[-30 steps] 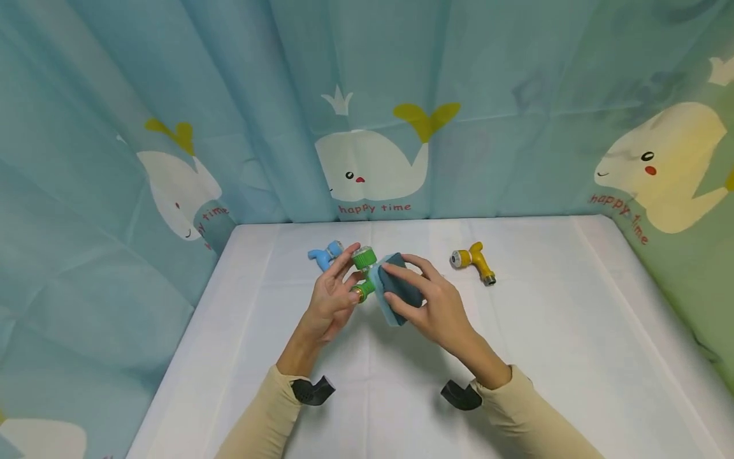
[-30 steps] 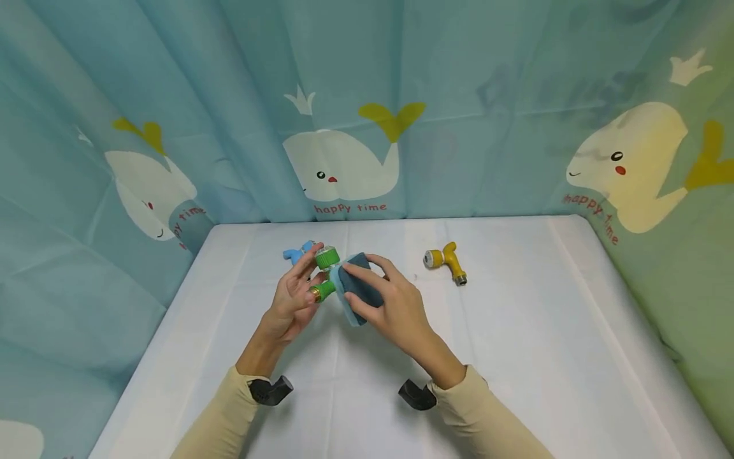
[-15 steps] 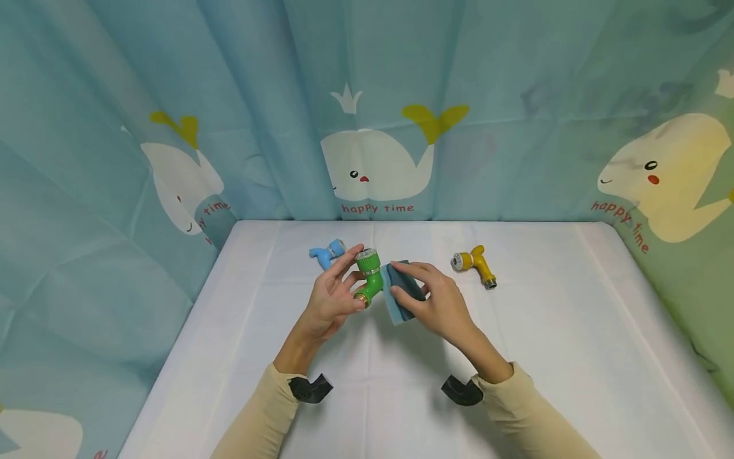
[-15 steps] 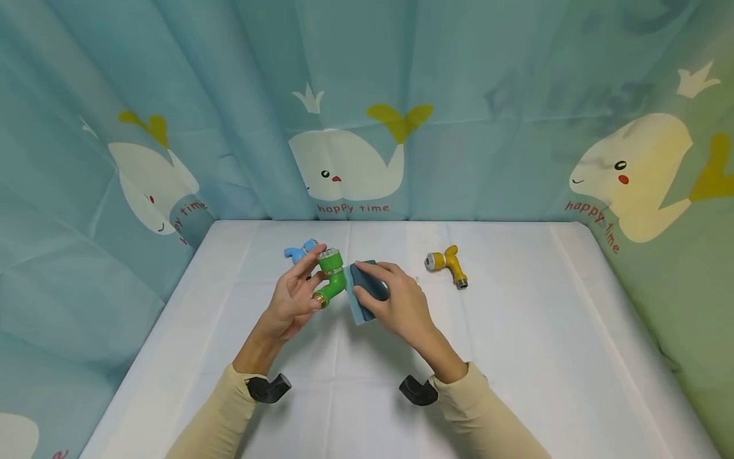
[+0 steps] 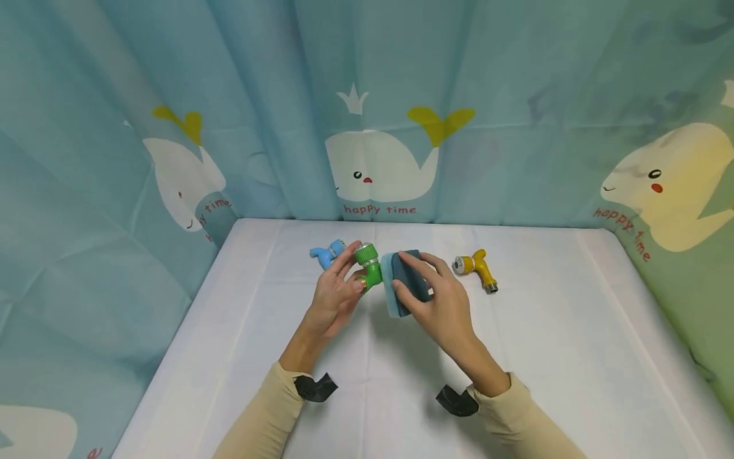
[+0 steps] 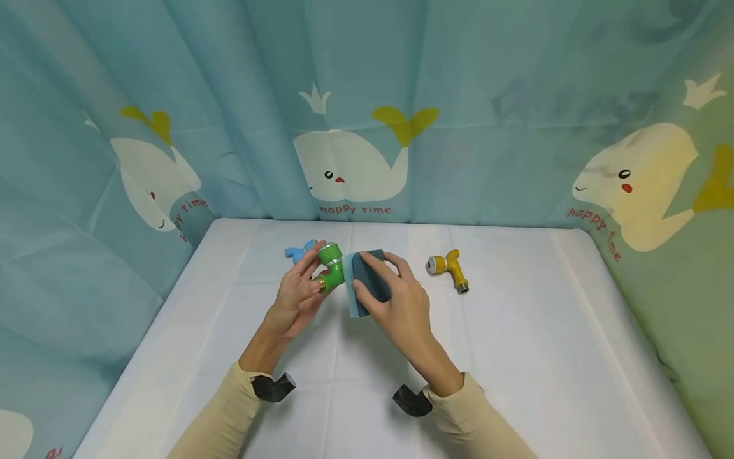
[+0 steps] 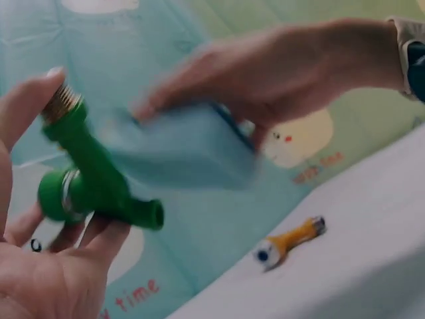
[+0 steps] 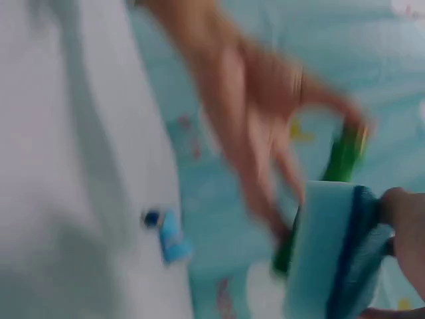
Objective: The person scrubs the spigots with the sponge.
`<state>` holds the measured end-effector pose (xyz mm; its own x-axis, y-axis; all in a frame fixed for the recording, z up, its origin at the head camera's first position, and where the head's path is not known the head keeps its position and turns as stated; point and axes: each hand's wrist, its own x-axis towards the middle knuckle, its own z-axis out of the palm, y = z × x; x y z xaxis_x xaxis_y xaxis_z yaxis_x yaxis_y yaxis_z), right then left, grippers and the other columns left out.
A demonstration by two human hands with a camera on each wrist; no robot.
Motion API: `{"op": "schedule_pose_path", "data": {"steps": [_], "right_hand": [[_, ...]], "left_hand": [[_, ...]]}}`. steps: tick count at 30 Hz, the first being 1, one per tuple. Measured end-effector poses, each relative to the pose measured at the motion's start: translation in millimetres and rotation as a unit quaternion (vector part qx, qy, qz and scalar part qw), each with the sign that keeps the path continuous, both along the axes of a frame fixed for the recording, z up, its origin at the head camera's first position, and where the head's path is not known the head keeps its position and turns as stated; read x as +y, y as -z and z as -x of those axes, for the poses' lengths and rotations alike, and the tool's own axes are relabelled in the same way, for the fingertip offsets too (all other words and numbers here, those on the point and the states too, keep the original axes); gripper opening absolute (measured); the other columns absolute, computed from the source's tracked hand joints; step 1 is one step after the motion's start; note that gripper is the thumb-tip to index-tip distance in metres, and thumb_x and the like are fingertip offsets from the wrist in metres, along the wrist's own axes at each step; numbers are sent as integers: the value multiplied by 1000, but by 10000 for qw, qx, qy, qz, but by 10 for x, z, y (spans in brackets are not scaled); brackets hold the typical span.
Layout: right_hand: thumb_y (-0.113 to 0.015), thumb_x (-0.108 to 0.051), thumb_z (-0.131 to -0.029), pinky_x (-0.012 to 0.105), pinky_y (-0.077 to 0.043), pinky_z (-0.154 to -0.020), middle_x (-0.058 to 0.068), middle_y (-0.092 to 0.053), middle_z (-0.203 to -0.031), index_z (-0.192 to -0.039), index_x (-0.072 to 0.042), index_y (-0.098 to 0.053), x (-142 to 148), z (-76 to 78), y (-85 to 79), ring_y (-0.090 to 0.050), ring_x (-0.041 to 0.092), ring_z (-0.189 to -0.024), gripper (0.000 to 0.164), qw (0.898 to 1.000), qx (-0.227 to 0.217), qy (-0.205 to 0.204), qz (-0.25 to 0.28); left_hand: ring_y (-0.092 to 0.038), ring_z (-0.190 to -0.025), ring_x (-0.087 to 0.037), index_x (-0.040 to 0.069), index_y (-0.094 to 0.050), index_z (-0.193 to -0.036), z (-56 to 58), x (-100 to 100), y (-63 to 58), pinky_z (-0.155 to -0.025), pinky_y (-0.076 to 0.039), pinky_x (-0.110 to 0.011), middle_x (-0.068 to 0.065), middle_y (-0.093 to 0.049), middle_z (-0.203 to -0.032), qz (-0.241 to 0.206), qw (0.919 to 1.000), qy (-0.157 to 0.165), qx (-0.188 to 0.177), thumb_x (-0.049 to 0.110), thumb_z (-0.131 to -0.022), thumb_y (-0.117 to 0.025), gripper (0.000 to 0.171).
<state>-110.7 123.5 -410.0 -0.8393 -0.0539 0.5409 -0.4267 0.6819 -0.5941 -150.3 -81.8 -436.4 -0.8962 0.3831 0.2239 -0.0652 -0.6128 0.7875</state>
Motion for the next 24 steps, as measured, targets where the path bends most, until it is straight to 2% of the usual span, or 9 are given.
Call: {"op": "schedule_pose_path", "data": {"steps": [3, 5, 7, 9, 11, 15, 18, 21, 24], "right_hand": [[-81, -26, -88, 37, -56, -55, 18, -62, -135, -133, -18, -71, -92, -14, -13, -67, 26, -78, 47, 9974, 710, -100, -17], [-81, -29, -89, 36, -53, -50, 20, -61, -135, -133, -19, -71, -117, 11, 17, -66, 27, -77, 46, 9955, 879, 90, -338], [-80, -30, -90, 38, -53, -49, 20, -61, -135, -133, -20, -71, -102, 48, 51, -67, 29, -79, 45, 9951, 715, 367, -571], [-81, -31, -89, 41, -54, -51, 19, -61, -135, -133, -21, -71, -86, 60, 69, -68, 32, -81, 46, 9955, 527, 551, -557], [-82, -31, -89, 43, -57, -55, 19, -60, -135, -134, -21, -70, -102, 43, 56, -70, 35, -87, 47, 9976, 438, 494, -214], [-81, -29, -89, 43, -60, -59, 22, -60, -135, -136, -20, -68, -201, 17, 46, -71, 37, -88, 49, 9962, 727, 250, 408], [-81, -30, -90, 46, -59, -57, 23, -59, -135, -136, -20, -68, -198, 85, 111, -70, 37, -83, 48, 9968, 589, 520, 115], [-82, -30, -90, 49, -57, -58, 22, -60, -133, -133, -22, -69, -149, 133, 159, -68, 37, -77, 46, 9961, 294, 817, -123], [-83, -29, -88, 52, -58, -61, 21, -61, -132, -133, -21, -70, -126, 133, 159, -70, 39, -83, 47, 9975, 237, 654, 128]], "left_hand": [[-54, -120, -17, 4, -22, -161, 7, 88, -19, -102, -48, -28, -16, -38, -150, -193, 9988, -203, -390, 20, -87, -83, 97], [-55, -118, -15, 3, -23, -160, 8, 135, -35, -105, -47, -31, -15, -43, -145, -323, 9971, -365, -582, 21, -86, -85, 99], [-56, -118, -16, 1, -22, -159, 0, 163, -35, -106, -46, -33, -17, -46, -142, -365, 9955, -545, -677, 18, -85, -83, 97], [-58, -116, -17, 0, -24, -158, -7, 178, -22, -105, -48, -33, -19, -47, -140, -277, 9942, -793, -674, 13, -86, -80, 92], [-58, -117, -18, 0, -24, -156, -6, 193, -18, -102, -50, -32, -20, -46, -142, -140, 9932, -1007, -565, 10, -87, -77, 87], [-59, -112, -18, 1, -28, -149, -3, 242, -58, -96, -53, -29, -20, -44, -142, -175, 9901, -1329, -419, 12, -86, -81, 83], [-59, -111, -19, 1, -30, -144, -5, 271, -80, -94, -54, -29, -19, -43, -140, -270, 9870, -1528, -427, 6, -84, -80, 78], [-59, -113, -21, 2, -31, -141, -23, 282, -66, -92, -56, -29, -17, -43, -140, -121, 9841, -1727, -394, -4, -83, -75, 72], [-58, -115, -23, 3, -32, -140, -35, 282, -57, -90, -56, -28, -16, -44, -140, -34, 9819, -1876, -266, -7, -83, -73, 70]]}}
